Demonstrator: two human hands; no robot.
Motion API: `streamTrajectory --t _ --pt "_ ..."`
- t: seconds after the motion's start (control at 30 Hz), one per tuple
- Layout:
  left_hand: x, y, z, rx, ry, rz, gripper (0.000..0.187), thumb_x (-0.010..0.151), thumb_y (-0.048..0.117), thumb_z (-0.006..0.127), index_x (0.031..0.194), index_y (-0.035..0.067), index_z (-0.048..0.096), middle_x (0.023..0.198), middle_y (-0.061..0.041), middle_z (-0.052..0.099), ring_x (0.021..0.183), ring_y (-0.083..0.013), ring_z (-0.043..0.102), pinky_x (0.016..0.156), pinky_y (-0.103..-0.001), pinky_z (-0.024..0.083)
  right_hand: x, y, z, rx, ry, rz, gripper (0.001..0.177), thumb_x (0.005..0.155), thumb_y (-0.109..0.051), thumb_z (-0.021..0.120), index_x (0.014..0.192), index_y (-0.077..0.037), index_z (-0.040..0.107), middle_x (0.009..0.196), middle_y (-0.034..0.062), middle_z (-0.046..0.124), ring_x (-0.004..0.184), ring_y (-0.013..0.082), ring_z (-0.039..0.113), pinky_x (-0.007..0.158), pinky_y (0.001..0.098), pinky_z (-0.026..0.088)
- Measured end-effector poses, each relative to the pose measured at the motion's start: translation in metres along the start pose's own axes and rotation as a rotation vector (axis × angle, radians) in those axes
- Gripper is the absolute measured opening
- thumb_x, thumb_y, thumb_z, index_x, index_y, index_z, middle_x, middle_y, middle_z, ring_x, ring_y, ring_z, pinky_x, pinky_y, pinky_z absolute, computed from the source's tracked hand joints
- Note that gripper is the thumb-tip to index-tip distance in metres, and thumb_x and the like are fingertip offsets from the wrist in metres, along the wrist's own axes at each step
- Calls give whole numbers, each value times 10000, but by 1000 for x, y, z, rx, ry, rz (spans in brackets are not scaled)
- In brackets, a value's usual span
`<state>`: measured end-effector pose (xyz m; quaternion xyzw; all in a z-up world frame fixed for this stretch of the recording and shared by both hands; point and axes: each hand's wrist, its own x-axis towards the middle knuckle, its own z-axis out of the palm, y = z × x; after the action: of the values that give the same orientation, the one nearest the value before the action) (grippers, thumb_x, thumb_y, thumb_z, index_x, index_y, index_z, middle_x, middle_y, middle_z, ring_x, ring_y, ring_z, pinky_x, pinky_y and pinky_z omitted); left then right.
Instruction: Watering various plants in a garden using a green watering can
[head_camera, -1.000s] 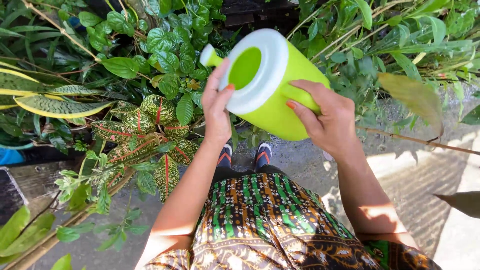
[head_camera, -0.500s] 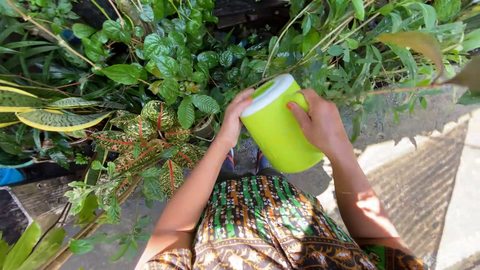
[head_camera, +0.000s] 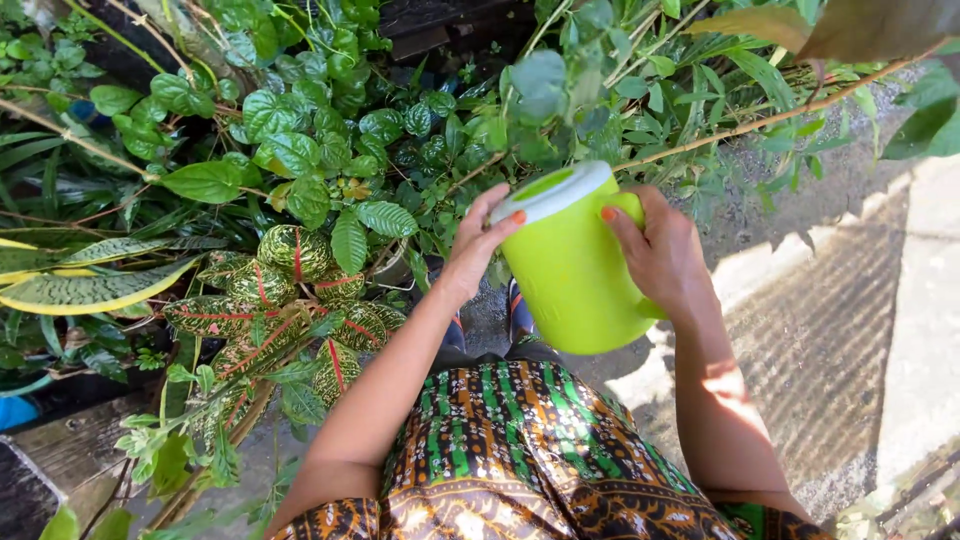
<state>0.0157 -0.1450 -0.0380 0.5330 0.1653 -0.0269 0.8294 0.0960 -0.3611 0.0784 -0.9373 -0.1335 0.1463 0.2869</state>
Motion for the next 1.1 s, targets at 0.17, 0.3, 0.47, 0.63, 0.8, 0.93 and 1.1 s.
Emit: streamTrajectory --t 0.17,0.3,0.47,0.63,0.8,0.93,1.1 --pt "-8 -41 9 -25 -24 -224 805 864 474 770 1473 72 430 1394 -230 486 1334 -362 476 1129 -535 384 -7 45 12 -37 -76 158 287 1015 -417 650 1077 -137 641 718 148 643 764 411 669 707 552 482" --pt "7 -42 23 -8 -58 -216 758 892 445 764 1472 86 433 1442 -250 454 1336 -371 480 1129 -566 383 -18 33 1 -5 -15 199 328 1014 -425 662 1171 -138 660 760 182 660 808 438 682 736 556 503" --pt "22 3 46 7 -82 -111 833 855 399 808 1468 -1 409 1432 -291 443 1334 -412 474 1164 -563 342 -23 25 -10 56 98 174 293 1057 -393 634 1205 -140 646 782 196 622 799 428 657 735 530 492" --pt "18 -21 46 -10 -66 -209 849 813 375 849 1464 33 424 1375 -237 508 1331 -356 479 1190 -519 309 -21 38 0 60 73 217 314 1043 -410 644 1196 -136 657 761 190 633 783 426 661 726 536 491" --pt "18 -51 33 -27 -48 -313 802 843 360 846 1463 51 443 1359 -231 549 1338 -343 483 1194 -517 273 -15 53 11 30 -26 202 351 1030 -397 633 1195 -87 643 773 225 640 797 471 665 720 581 482" --pt "17 -30 31 -62 -2 -262 734 839 318 844 1436 98 477 1323 -190 553 1305 -294 476 1163 -456 324 -9 48 15 86 -12 163 334 1025 -384 641 1175 -86 649 747 219 609 750 445 646 696 545 483" --pt "13 16 28 -55 87 -133 720 820 278 839 1420 76 497 1298 -186 548 1263 -283 471 1144 -413 358 -2 25 19 149 36 105 298 1049 -365 607 1203 -111 623 772 187 613 778 407 651 711 529 478"
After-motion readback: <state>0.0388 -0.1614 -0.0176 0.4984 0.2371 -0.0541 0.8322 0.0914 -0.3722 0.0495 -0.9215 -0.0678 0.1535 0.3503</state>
